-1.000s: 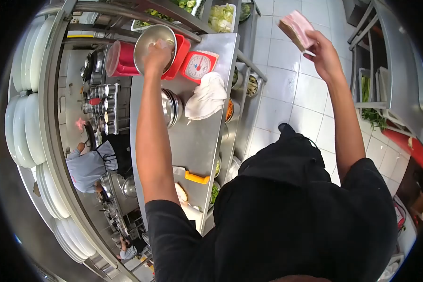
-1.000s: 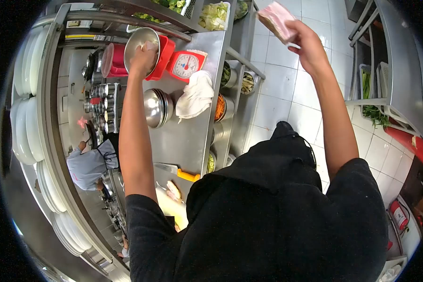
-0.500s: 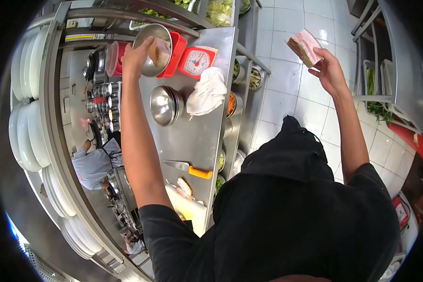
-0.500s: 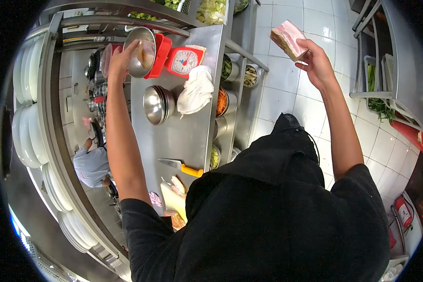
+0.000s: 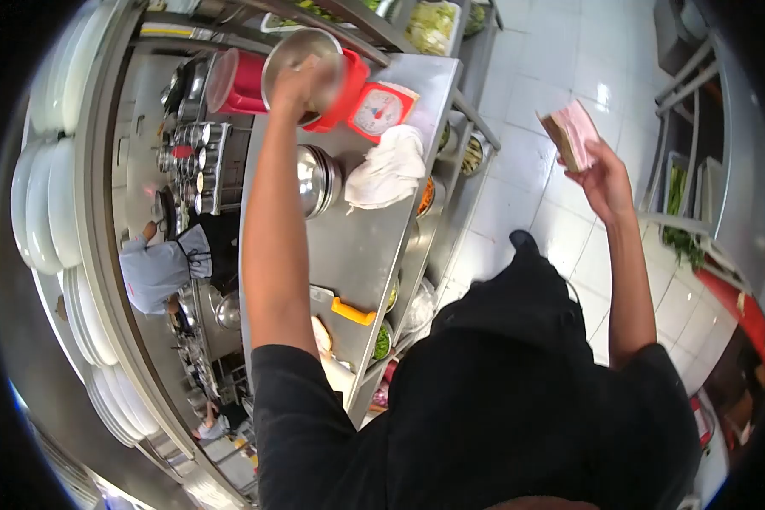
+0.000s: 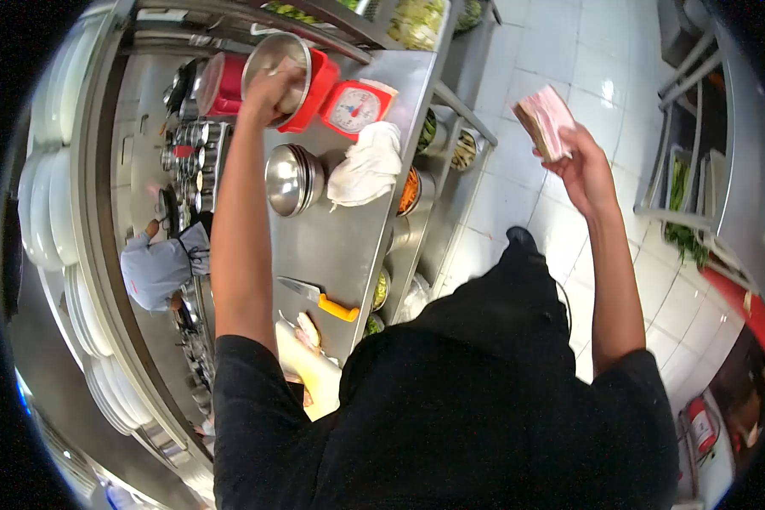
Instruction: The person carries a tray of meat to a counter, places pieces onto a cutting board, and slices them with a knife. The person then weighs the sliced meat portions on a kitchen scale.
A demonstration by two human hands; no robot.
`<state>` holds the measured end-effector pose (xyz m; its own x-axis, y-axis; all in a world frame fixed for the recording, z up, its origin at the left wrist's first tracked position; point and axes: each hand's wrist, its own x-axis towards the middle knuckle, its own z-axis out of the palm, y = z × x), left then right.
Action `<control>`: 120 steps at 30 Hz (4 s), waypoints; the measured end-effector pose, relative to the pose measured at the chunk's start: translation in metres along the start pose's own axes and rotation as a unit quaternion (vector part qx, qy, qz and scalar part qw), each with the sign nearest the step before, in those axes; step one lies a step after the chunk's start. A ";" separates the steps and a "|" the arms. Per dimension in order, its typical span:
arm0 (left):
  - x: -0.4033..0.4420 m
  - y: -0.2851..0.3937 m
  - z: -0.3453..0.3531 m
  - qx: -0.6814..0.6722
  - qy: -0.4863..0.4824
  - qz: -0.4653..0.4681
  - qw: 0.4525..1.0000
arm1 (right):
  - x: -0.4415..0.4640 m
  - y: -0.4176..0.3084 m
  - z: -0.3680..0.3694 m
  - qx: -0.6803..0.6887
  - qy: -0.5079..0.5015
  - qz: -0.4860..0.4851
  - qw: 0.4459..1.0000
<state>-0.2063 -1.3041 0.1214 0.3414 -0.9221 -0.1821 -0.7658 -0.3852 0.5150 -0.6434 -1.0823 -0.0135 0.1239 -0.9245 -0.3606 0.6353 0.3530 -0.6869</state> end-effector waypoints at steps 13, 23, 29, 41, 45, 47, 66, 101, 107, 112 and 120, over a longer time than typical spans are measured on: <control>-0.154 -0.002 -0.080 -0.598 -0.038 0.019 0.800 | -0.046 0.001 0.096 -0.081 -0.172 -0.033 0.981; -0.491 -0.241 -0.051 -0.700 0.239 -0.123 0.661 | -0.116 0.161 0.230 -0.119 -0.427 0.207 0.872; -0.653 -0.345 -0.052 -0.678 0.385 -0.187 0.598 | -0.245 0.301 0.295 -0.164 -0.470 0.397 0.772; -0.701 -0.456 -0.124 -0.640 0.464 -0.162 0.590 | -0.316 0.386 0.414 -0.299 -0.546 0.299 0.723; -0.659 -0.538 -0.179 -0.587 0.498 -0.188 0.610 | -0.316 0.443 0.503 -0.393 -0.560 0.195 0.703; -0.639 -0.582 -0.201 -0.558 0.515 -0.198 0.620 | -0.316 0.490 0.555 -0.436 -0.594 0.127 0.664; -0.583 -0.806 -0.293 -0.120 0.139 -0.387 0.903 | -0.313 0.732 0.660 -0.651 -0.616 -0.143 0.420; -0.611 -0.644 -0.160 -0.325 0.136 -0.155 0.923 | -0.166 0.337 0.328 -0.741 -0.240 -0.310 0.545; -0.603 -0.598 -0.141 -0.342 0.148 -0.106 0.922 | -0.144 0.337 0.340 -0.805 -0.271 -0.254 0.463; -0.618 -0.556 -0.132 -0.268 0.294 -0.185 0.899 | -0.106 0.351 0.334 -0.780 -0.335 -0.226 0.478; -0.646 -0.573 -0.086 -0.197 0.386 -0.197 0.879 | -0.102 0.356 0.353 -0.791 -0.342 -0.196 0.469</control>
<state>0.0584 -0.4848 0.0159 0.9230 -0.3610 0.1330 -0.3079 -0.4860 0.8179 -0.1608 -0.9135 0.0017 0.7924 -0.6026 -0.0953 -0.5809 -0.6975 -0.4197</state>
